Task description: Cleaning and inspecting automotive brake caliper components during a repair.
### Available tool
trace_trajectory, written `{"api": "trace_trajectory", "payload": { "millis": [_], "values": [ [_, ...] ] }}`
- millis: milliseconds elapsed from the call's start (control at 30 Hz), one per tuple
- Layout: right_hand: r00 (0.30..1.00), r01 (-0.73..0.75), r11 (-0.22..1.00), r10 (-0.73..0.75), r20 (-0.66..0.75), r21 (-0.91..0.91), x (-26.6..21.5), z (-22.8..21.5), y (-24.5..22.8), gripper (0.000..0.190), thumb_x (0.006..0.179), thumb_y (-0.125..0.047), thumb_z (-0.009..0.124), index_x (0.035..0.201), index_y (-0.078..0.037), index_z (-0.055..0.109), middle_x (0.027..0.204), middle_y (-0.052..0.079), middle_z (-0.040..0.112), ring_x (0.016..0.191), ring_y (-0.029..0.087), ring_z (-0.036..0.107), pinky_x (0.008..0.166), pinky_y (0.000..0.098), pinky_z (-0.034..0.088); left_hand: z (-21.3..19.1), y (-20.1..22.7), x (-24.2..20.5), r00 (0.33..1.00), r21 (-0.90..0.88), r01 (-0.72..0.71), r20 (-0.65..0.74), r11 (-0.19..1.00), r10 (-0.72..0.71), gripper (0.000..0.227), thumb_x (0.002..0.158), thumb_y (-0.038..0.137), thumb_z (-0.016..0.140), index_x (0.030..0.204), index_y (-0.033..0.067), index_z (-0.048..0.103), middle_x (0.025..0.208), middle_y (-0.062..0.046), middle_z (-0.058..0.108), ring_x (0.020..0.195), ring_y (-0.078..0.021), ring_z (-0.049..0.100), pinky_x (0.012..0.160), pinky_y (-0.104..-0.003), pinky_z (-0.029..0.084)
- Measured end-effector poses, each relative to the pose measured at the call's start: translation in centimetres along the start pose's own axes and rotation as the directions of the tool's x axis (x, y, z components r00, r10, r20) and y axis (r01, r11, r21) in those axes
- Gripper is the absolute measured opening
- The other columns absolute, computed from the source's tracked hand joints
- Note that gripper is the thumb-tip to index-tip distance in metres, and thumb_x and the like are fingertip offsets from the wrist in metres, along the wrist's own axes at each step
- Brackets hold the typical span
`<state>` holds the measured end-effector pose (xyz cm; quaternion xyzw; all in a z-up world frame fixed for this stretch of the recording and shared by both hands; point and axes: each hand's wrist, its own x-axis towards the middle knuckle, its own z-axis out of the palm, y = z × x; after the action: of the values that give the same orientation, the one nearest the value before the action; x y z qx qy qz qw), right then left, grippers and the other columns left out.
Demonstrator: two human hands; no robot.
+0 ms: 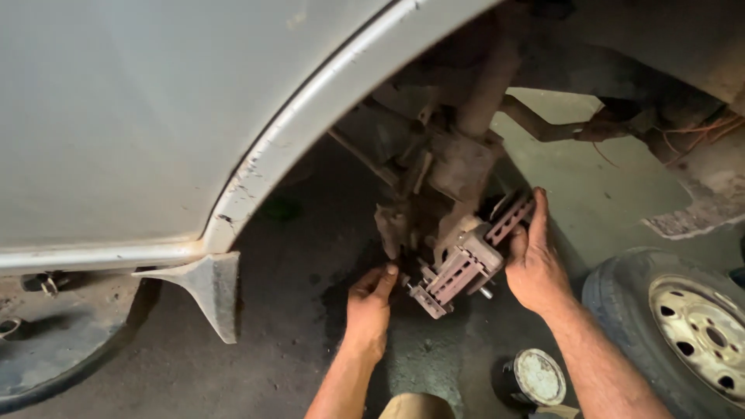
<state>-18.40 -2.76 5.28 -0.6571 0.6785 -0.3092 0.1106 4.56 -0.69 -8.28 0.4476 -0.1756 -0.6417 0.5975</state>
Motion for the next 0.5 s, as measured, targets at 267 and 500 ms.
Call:
{"api": "trace_trajectory", "payload": {
  "millis": [267,500],
  "values": [
    [1.000,-0.018,1.000,0.018,-0.005,-0.002,-0.4,0.0,0.0,0.071,0.105,-0.025,0.036,0.164,-0.021,-0.003,0.161,0.027,0.033,0.140,0.049,0.042,0.113,0.0507,0.038,-1.2,1.8,2.5,0.988,0.256,-0.150,0.075,0.955,0.135,0.035,0.088,0.025,0.078,0.111,-0.0018,0.079,0.100,-0.010,0.080,0.092,-0.0168,0.068,0.083,-0.029,0.051],
    [1.000,-0.010,1.000,0.010,0.003,-0.022,-0.3,0.4,-1.6,0.076,0.100,-0.016,0.041,0.164,-0.022,0.001,0.166,0.025,0.030,0.135,0.044,0.050,0.105,0.0458,0.045,-8.4,2.1,6.6,0.968,0.216,-0.035,-0.235,0.976,0.086,0.028,0.094,0.033,0.068,0.108,0.0097,0.073,0.099,-0.005,0.069,0.085,-0.0179,0.058,0.073,-0.034,0.049]
  ]
}}
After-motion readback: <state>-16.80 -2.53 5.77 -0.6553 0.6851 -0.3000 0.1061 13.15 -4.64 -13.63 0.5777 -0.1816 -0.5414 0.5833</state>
